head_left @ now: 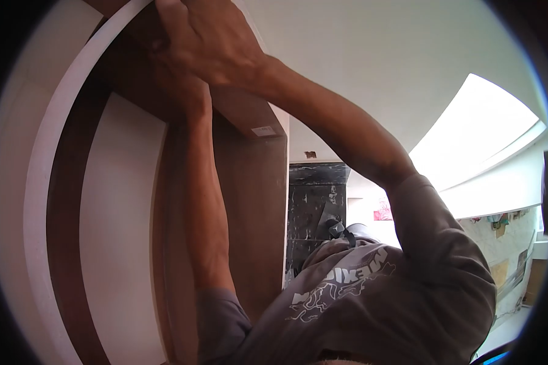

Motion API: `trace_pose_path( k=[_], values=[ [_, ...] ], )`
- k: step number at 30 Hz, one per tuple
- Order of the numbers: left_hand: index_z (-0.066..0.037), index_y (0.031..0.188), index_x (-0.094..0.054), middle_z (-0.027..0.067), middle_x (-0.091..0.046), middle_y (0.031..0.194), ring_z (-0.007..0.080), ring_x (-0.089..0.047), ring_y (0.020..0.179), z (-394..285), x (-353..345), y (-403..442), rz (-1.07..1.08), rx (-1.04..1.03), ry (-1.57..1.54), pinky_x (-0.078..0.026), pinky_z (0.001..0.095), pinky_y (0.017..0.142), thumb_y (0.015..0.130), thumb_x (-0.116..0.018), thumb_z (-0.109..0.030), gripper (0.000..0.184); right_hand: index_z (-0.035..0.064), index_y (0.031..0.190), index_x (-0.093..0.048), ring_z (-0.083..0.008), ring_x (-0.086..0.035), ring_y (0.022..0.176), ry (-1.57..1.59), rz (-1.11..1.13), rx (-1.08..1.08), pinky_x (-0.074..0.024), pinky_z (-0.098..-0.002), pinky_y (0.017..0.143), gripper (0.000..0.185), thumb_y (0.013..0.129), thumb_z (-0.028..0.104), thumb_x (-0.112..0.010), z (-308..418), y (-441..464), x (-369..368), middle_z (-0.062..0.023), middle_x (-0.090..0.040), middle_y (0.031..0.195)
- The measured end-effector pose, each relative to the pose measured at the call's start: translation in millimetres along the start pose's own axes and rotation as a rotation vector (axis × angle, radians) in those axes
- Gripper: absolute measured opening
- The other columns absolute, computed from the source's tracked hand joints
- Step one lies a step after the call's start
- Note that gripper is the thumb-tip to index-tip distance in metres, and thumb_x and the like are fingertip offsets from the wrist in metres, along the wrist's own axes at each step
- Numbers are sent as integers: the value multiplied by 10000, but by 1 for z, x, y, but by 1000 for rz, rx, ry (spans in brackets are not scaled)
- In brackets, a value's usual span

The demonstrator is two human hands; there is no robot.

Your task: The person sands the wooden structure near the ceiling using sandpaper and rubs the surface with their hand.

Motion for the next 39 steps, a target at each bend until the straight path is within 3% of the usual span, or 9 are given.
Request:
trace_pose_path(
  k=[3,6,10,11,19,22,25,28,39],
  values=[
    [73,1270,-578,276,-640,1235,412,-607,1152,-9,0,-5,-70,71,20,-437,463,1010,1055,-336,-395,569,-171,1452,-299,-549,-296,1425,-339,64,257,-217,-551,1208,598,1073,290,-336,-19,4,-2,-431,-304,1500],
    [72,1225,-598,264,-655,1194,405,-616,1124,10,-2,-4,-94,13,33,-448,463,988,1051,-345,-386,551,-174,1446,-313,-542,-260,1447,37,35,-96,-202,-541,1218,591,1071,282,-345,-9,19,-6,-429,-272,1518],
    [38,1373,-548,204,-619,1325,315,-615,1186,-1,4,1,-17,-60,222,-485,380,1010,1027,-495,-205,426,-185,1427,-342,-552,-258,1444,-253,107,289,-199,-544,1222,603,1075,303,-310,-3,9,8,-435,-324,1489],
    [46,1373,-544,210,-615,1329,312,-609,1193,-5,5,0,-29,30,165,-477,382,1020,1029,-488,-214,435,-178,1437,-337,-563,-254,1441,28,93,22,-194,-551,1221,607,1079,309,-286,-12,20,7,-433,-308,1500],
    [82,1344,-549,219,-601,1342,280,-551,1264,-16,-3,-3,-144,141,-88,-401,380,1089,1056,-389,-326,524,-172,1444,-327,-565,-266,1432,-165,149,111,-202,-532,1224,598,1088,303,-256,-23,26,6,-432,-299,1504],
    [83,1133,-605,280,-669,1063,397,-629,1004,-13,-6,7,-116,-107,-129,-456,459,920,1042,-346,-338,502,-176,1449,-305,-562,-262,1437,-66,110,62,-208,-534,1222,599,1085,298,-264,0,21,9,-426,-291,1513],
    [97,1132,-593,272,-672,1055,393,-626,987,-12,-4,8,-59,-102,-41,-454,456,918,1044,-351,-318,489,-169,1445,-316,-565,-255,1438,-22,59,177,-205,-536,1224,606,1087,313,-242,-2,8,13,-425,-297,1512],
    [101,1171,-586,266,-662,1106,381,-621,1024,-28,1,-5,-86,157,15,-454,443,937,1044,-360,-266,450,-188,1458,-277,-558,-239,1448,-42,131,87,-200,-527,1227,641,1089,335,-255,-13,21,9,-423,-274,1525],
    [103,1340,-522,221,-600,1299,317,-564,1219,-37,-7,5,59,-184,27,-424,401,1055,1070,-319,-294,521,-163,1503,-217,-526,-209,1478,-1,138,-44,-202,-515,1230,682,1091,377,-277,15,7,15,-382,-232,1571]
  ],
)
Point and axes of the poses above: each hand's wrist, its own y-axis towards the middle knuckle, its own x-axis out of the back of the hand, z = x × y, the point moved 3 cm from there along y, towards the middle knuckle
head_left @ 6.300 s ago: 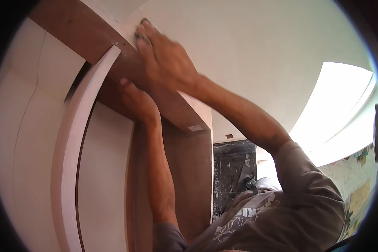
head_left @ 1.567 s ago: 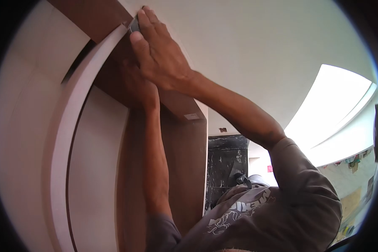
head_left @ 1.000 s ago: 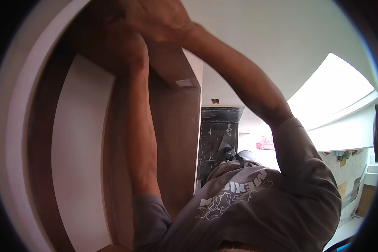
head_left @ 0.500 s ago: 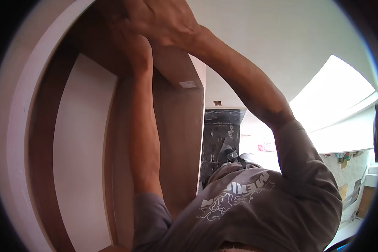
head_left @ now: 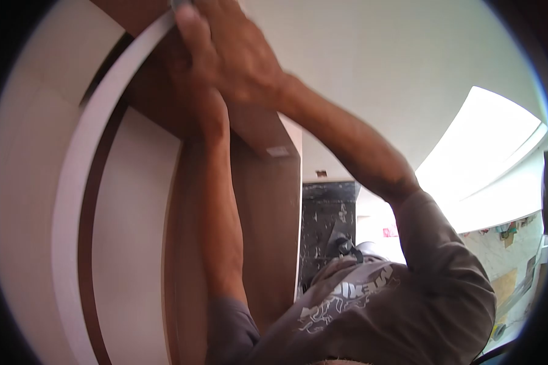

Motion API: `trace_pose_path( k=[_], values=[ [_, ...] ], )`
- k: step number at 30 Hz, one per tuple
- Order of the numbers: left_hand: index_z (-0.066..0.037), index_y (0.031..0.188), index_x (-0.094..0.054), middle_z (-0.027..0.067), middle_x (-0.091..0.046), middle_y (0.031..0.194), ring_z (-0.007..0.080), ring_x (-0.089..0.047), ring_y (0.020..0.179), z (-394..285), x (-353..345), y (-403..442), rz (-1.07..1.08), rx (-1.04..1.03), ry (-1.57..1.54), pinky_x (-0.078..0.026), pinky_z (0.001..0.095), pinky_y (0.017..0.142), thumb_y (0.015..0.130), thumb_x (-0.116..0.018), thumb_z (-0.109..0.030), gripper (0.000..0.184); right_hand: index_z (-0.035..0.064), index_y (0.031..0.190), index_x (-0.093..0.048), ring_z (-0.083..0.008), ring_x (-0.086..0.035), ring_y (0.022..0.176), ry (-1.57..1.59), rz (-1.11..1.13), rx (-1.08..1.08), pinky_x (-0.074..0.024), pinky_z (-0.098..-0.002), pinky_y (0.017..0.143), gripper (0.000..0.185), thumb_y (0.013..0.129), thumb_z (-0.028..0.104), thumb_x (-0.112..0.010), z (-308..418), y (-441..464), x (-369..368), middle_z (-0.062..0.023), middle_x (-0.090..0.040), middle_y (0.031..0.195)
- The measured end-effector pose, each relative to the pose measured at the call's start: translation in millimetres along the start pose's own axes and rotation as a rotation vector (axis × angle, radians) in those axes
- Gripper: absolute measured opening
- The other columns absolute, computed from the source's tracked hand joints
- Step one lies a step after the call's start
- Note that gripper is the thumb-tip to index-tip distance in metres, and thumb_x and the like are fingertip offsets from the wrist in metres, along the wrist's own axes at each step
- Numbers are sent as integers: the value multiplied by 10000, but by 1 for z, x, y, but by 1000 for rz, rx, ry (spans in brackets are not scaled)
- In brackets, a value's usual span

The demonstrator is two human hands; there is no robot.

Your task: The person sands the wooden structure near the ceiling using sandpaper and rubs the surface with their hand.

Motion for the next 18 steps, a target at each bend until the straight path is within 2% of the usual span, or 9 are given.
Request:
trace_pose_path(
  k=[3,4,7,8,11,14,15,17,18],
  values=[
    [110,1323,-528,250,-603,1294,342,-576,1201,1,2,-5,-69,222,-55,-429,415,1050,1073,-335,-314,529,-139,1524,-209,-521,-202,1484,107,4,-43,-169,-554,1230,716,1084,420,-294,-44,14,-2,-374,-203,1587],
    [120,1308,-529,279,-610,1281,366,-590,1178,10,1,-9,-135,366,-129,-434,426,1044,1077,-351,-335,541,-123,1310,-500,-542,-481,1183,34,53,-78,-386,-551,1055,504,1024,287,-435,-43,20,6,-370,-483,1352],
    [124,1301,-531,287,-606,1287,370,-593,1186,42,2,-9,-34,242,-21,-438,430,1042,1075,-338,-343,553,-119,1298,-515,-561,-419,1303,91,-194,20,-349,-535,1120,506,1042,302,-399,-4,1,7,-384,-437,1422],
    [125,1297,-532,289,-606,1286,370,-594,1187,45,0,-6,-33,227,-16,-439,430,1041,1074,-334,-345,556,-143,1356,-464,-541,-340,1402,-83,-89,127,-287,-520,1185,573,1054,337,-379,-7,-10,2,-392,-395,1469],
    [125,1284,-537,288,-611,1266,363,-598,1171,28,3,-15,-111,277,-100,-441,428,1033,1075,-327,-346,556,-113,1431,-386,-496,-335,1430,-223,-15,139,-306,-485,1188,587,1062,345,-376,-38,3,6,-358,-358,1518],
    [115,1293,-537,264,-601,1280,332,-589,1172,23,-2,-10,-93,246,-309,-443,417,1028,1077,-331,-345,549,-113,1462,-358,-464,-314,1454,68,-41,-114,-255,-472,1216,637,1056,378,-352,-13,8,9,-348,-346,1532],
    [108,1311,-532,243,-587,1310,307,-577,1193,20,-2,-10,-39,267,-455,-444,407,1031,1079,-331,-345,547,-116,1466,-350,-461,-303,1460,63,-42,-65,-247,-470,1220,646,1057,385,-342,-8,5,11,-348,-343,1534],
    [106,1301,-536,236,-586,1304,305,-577,1178,16,-2,-11,-44,303,-468,-447,409,1018,1081,-330,-353,549,-121,1475,-335,-455,-283,1473,59,-39,17,-231,-466,1228,665,1059,397,-322,-9,-7,13,-346,-337,1539],
    [110,1273,-544,249,-599,1269,327,-590,1142,16,0,-15,-99,322,-333,-450,420,1002,1081,-328,-362,554,-119,1501,-296,-440,-257,1491,73,2,-98,-203,-451,1239,700,1059,424,-306,-19,1,14,-332,-301,1568]
  ],
)
Point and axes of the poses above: each hand's wrist, its own y-axis towards the middle knuckle, its own x-axis out of the back of the hand, z = x × y, the point moved 3 cm from there along y, towards the middle knuckle
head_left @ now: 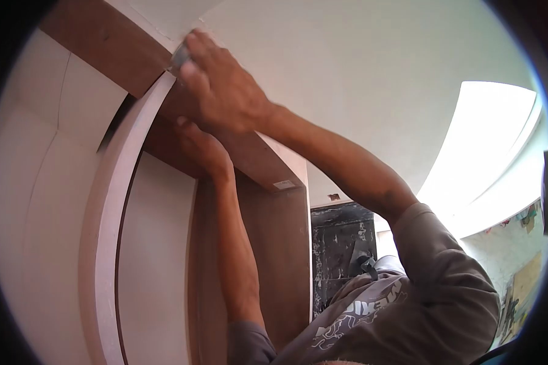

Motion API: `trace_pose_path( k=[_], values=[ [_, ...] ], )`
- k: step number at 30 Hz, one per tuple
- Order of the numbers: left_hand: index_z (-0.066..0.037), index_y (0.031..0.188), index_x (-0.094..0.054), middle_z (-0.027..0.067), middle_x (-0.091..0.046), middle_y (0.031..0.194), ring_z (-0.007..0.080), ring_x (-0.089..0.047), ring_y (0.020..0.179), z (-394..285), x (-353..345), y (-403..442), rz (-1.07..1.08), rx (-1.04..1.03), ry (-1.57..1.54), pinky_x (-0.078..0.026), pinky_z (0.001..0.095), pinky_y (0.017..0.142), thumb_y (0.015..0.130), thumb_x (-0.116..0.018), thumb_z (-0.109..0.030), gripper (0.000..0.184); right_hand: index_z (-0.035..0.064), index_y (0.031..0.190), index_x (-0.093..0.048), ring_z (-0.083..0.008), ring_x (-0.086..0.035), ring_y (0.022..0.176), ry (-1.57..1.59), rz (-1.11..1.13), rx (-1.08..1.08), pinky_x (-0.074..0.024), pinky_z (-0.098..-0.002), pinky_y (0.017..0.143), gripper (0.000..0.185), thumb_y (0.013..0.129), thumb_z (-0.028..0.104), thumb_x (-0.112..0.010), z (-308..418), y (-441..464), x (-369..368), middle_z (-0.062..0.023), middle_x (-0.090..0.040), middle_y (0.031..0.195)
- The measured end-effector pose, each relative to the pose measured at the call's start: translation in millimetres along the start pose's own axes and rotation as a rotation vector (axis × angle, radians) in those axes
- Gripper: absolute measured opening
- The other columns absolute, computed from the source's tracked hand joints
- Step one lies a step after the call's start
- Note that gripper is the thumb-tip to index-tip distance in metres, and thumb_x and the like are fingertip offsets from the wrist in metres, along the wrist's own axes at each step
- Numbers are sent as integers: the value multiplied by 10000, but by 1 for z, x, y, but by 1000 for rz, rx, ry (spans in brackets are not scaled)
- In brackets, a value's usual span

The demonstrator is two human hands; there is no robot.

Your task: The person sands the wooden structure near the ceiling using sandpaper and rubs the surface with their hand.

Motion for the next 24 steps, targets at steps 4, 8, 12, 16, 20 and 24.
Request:
trace_pose_path(
  k=[4,8,12,16,20,24],
  values=[
    [111,1231,-548,255,-614,1225,339,-599,1099,14,8,10,104,-190,242,-452,433,975,1085,-323,-388,567,-116,1517,-261,-435,-243,1501,-54,0,20,-196,-472,1240,713,1061,431,-307,12,0,-8,-334,-288,1575],
    [110,1227,-539,251,-606,1247,330,-594,1105,2,7,1,0,-63,253,-448,434,994,1085,-322,-400,572,-120,1521,-244,-442,-224,1505,-62,21,51,-186,-484,1242,744,1058,458,-313,-8,1,-9,-346,-274,1575],
    [115,1251,-528,265,-581,1296,341,-578,1145,-7,-2,6,-71,-1,104,-431,426,1027,1086,-322,-399,578,-124,1495,-304,-453,-271,1481,-25,-24,-40,-209,-485,1232,739,1057,471,-338,22,-3,-4,-350,-312,1554],
    [121,1285,-515,280,-552,1348,354,-560,1187,-3,5,-5,-114,12,156,-412,415,1057,1088,-330,-400,586,-135,1491,-298,-455,-256,1487,-39,-4,-62,-201,-481,1236,732,1061,458,-300,-15,11,-6,-347,-307,1557],
    [114,1285,-517,271,-560,1343,352,-568,1173,5,5,7,35,22,20,-413,425,1047,1086,-343,-408,585,-132,1485,-309,-457,-257,1487,9,-13,7,-204,-487,1235,716,1063,447,-313,35,-15,2,-349,-300,1560],
    [100,1286,-524,254,-580,1289,341,-572,1153,-5,6,-2,14,82,16,-426,422,1017,1076,-368,-433,594,-115,1523,-254,-439,-217,1510,-12,48,-52,-170,-486,1244,758,1058,484,-277,-10,7,-8,-337,-248,1591]
  ],
)
Point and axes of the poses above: each hand's wrist, its own y-axis towards the middle knuckle, its own x-axis out of the back of the hand, z = x × y, the point moved 3 cm from there along y, towards the middle knuckle
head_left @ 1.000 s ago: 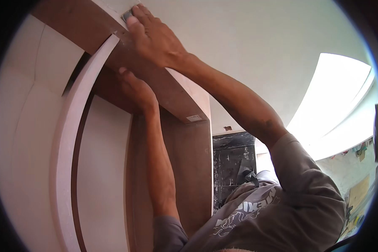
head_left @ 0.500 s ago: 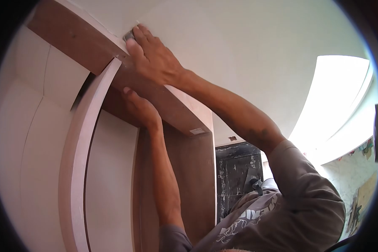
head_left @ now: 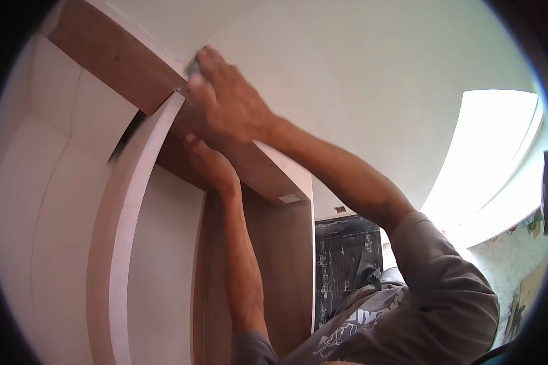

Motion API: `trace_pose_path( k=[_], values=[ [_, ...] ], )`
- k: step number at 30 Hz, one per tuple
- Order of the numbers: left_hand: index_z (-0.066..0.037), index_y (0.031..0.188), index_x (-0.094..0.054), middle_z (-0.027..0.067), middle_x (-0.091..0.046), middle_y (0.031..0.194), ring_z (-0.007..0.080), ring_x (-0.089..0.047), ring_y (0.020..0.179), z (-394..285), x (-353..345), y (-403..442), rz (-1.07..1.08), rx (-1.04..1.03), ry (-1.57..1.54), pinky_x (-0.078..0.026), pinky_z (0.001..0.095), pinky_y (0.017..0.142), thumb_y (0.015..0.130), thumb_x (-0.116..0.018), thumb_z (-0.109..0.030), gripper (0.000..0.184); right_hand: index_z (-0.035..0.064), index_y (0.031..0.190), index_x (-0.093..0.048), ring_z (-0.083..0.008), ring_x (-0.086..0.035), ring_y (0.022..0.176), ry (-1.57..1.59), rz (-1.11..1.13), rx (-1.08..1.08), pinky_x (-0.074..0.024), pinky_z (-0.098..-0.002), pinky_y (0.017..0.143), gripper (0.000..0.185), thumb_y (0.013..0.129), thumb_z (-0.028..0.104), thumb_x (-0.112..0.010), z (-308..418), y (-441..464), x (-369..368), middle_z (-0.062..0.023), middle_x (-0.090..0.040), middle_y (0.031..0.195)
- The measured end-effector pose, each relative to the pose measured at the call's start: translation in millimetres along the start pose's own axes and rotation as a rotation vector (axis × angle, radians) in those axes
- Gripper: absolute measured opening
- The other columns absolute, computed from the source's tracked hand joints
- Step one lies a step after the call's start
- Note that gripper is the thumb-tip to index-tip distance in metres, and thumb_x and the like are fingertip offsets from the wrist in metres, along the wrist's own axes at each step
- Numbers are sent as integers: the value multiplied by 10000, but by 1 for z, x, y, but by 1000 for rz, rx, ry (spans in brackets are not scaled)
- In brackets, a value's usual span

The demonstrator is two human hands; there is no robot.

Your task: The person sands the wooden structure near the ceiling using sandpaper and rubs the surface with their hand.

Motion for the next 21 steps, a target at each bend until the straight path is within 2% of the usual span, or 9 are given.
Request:
trace_pose_path(
  k=[1,4,7,8,11,13,15,19,21],
  values=[
    [97,1285,-526,249,-584,1274,338,-572,1148,5,5,-1,-101,-66,105,-430,419,1008,1074,-376,-441,597,-113,1526,-250,-438,-214,1511,-13,9,-26,-170,-487,1244,760,1059,486,-276,3,0,-2,-333,-246,1594],
    [100,1323,-509,259,-576,1304,344,-567,1184,64,26,33,100,-164,120,-426,416,1026,1076,-369,-439,609,-120,1516,-260,-443,-222,1504,-10,-15,2,-181,-498,1240,769,1059,498,-283,38,-11,5,-331,-257,1590],
    [112,1348,-493,265,-565,1333,347,-558,1216,23,14,5,11,-179,324,-416,416,1051,1082,-354,-428,618,-125,1516,-254,-441,-214,1507,-41,-28,130,-180,-490,1243,783,1058,508,-280,25,-15,4,-341,-250,1589],
    [120,1353,-486,264,-568,1331,346,-550,1241,7,7,4,-38,-97,98,-412,422,1060,1089,-334,-408,609,-121,1528,-235,-428,-192,1519,-3,2,-23,-172,-470,1246,793,1054,512,-282,16,-1,6,-340,-232,1596],
    [125,1350,-482,276,-560,1338,362,-546,1245,11,7,8,-31,-132,92,-410,433,1065,1092,-322,-406,612,-122,1530,-231,-422,-191,1521,-1,32,-135,-174,-461,1245,792,1058,513,-279,20,8,7,-335,-234,1598],
    [126,1357,-476,293,-546,1360,377,-541,1258,26,1,19,60,-51,-299,-403,442,1076,1093,-309,-398,611,-139,1511,-256,-447,-213,1507,-36,11,39,-191,-467,1239,795,1059,514,-277,38,-7,11,-347,-258,1584],
    [126,1359,-474,300,-540,1369,382,-539,1263,31,5,14,59,-17,-296,-400,445,1081,1094,-303,-398,611,-144,1506,-258,-457,-215,1504,-63,10,138,-193,-470,1237,800,1058,518,-273,41,-18,12,-352,-254,1583],
    [121,1342,-488,290,-553,1348,370,-552,1245,5,8,1,-24,-137,138,-413,440,1066,1095,-306,-412,615,-157,1500,-253,-471,-220,1497,28,56,-134,-190,-480,1237,822,1047,528,-291,17,17,13,-372,-250,1573],
    [119,1323,-501,286,-565,1329,368,-563,1221,7,3,10,-50,-186,134,-422,439,1048,1094,-307,-422,618,-170,1488,-261,-487,-227,1487,-25,32,10,-206,-474,1233,831,1048,534,-291,39,-7,13,-400,-255,1553]
  ],
)
Point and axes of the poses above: each hand's wrist, its own y-axis towards the middle knuckle, its own x-axis out of the back of the hand, z = x × y, the point moved 3 cm from there along y, towards the middle knuckle
